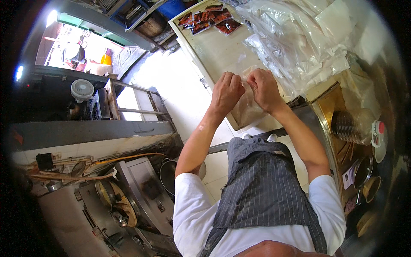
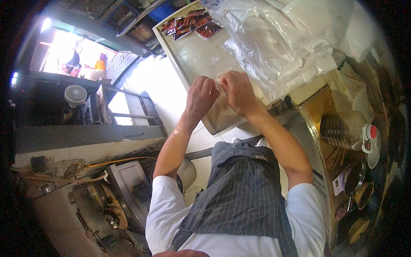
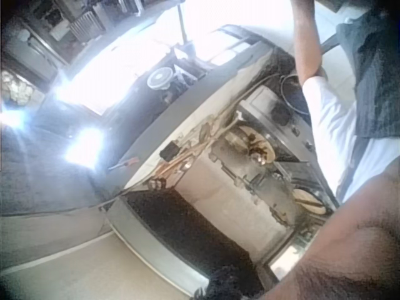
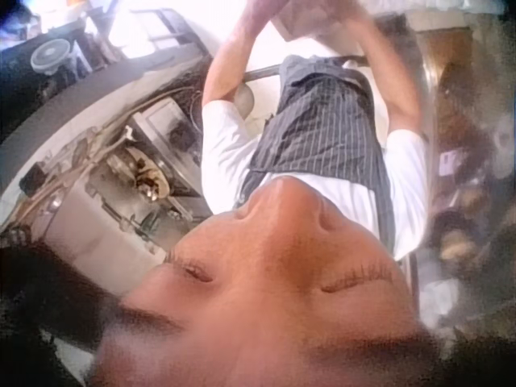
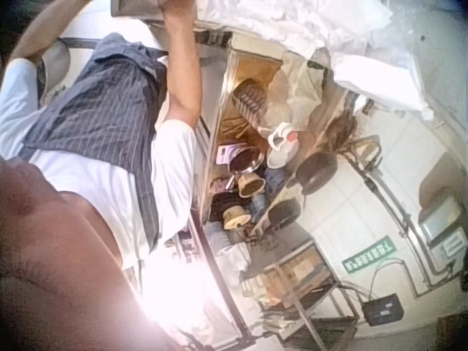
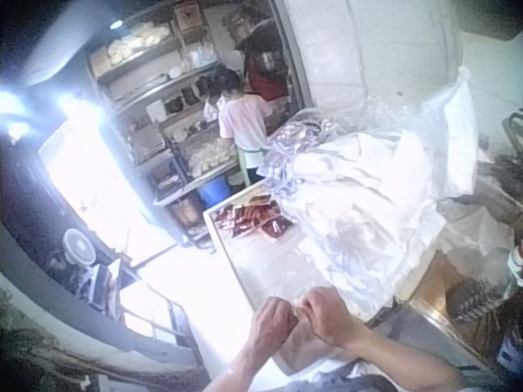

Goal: The person weighs liquid by pouring it from a large container into a small pot on a scale, then moves the pot and works with a plastic bag.

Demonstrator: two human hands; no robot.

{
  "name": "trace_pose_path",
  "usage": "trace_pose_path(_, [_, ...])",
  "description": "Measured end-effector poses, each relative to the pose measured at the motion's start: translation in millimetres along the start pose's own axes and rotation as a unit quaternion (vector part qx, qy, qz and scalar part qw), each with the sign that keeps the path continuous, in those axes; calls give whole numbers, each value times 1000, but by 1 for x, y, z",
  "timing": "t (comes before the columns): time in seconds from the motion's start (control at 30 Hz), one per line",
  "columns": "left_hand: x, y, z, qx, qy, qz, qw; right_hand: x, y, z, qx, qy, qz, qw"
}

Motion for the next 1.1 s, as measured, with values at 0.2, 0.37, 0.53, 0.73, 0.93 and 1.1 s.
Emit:
trace_pose_path(0.2, [-20, 2, -8, 26, -67, -19, 997, 0, 3, 2, -7, 7, 6, 1000])
trace_pose_path(0.37, [-52, -7, -13, 47, -164, -13, 985, 5, 6, -1, -54, 23, -81, 995])
trace_pose_path(0.53, [-31, -5, -10, -13, -112, -97, 989, 9, 7, 2, -44, 40, -49, 997])
trace_pose_path(0.73, [-11, 8, -5, -74, -19, -73, 994, 16, 12, 10, -59, 46, -30, 997])
trace_pose_path(0.93, [-9, 5, -2, -54, -17, -79, 995, 15, 18, 21, -144, 44, 46, 987])
trace_pose_path(1.1, [-2, 1, 2, -20, 10, -68, 997, 14, 23, 25, -190, 38, 55, 979])
Point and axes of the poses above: each hand's wrist, its own z-axis towards the middle knuckle, its own y-axis out of the palm, x = y × z, the point moved 10 cm from there along z, towards the middle knuckle, and after that the axes turned 3 degrees about y, right-handed, at the moved point
